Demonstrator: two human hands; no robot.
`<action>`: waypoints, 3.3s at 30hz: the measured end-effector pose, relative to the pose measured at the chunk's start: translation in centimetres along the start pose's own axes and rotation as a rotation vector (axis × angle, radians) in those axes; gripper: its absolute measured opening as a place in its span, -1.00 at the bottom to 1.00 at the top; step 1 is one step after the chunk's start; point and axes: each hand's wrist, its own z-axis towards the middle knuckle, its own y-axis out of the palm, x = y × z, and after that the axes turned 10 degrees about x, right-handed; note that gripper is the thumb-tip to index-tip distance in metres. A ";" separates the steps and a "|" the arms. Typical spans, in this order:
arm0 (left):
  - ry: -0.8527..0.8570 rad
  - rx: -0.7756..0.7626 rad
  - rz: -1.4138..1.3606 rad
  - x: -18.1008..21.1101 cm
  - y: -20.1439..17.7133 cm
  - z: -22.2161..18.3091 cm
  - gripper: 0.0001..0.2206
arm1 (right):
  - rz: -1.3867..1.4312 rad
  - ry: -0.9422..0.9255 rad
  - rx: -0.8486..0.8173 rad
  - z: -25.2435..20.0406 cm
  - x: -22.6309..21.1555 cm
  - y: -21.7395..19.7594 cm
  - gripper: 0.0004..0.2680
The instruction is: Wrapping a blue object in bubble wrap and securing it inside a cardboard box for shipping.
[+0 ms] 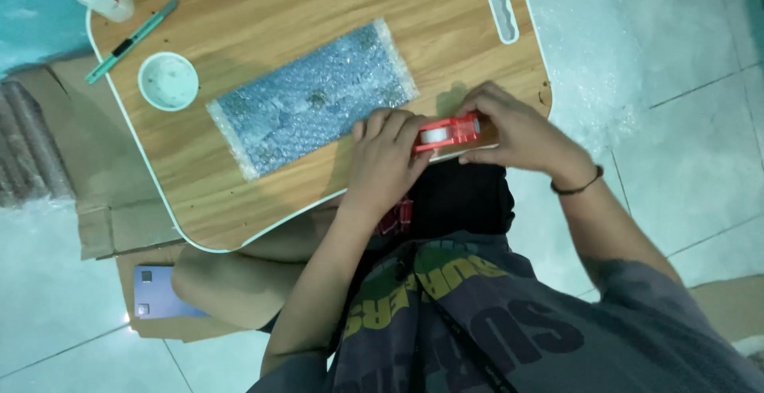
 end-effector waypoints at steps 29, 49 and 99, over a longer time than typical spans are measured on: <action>0.013 -0.064 0.043 -0.2 0.7 0.1 -0.61 | 0.020 0.176 -0.433 3.4 2.7 -5.3 -0.83; 0.050 -0.055 -0.007 -0.2 0.3 0.7 -0.63 | 0.175 -0.143 -0.261 2.0 7.7 -1.8 -0.81; -0.052 0.325 0.014 -1.0 -2.0 -5.1 -0.36 | 0.346 -0.399 0.142 1.7 2.8 5.4 -0.55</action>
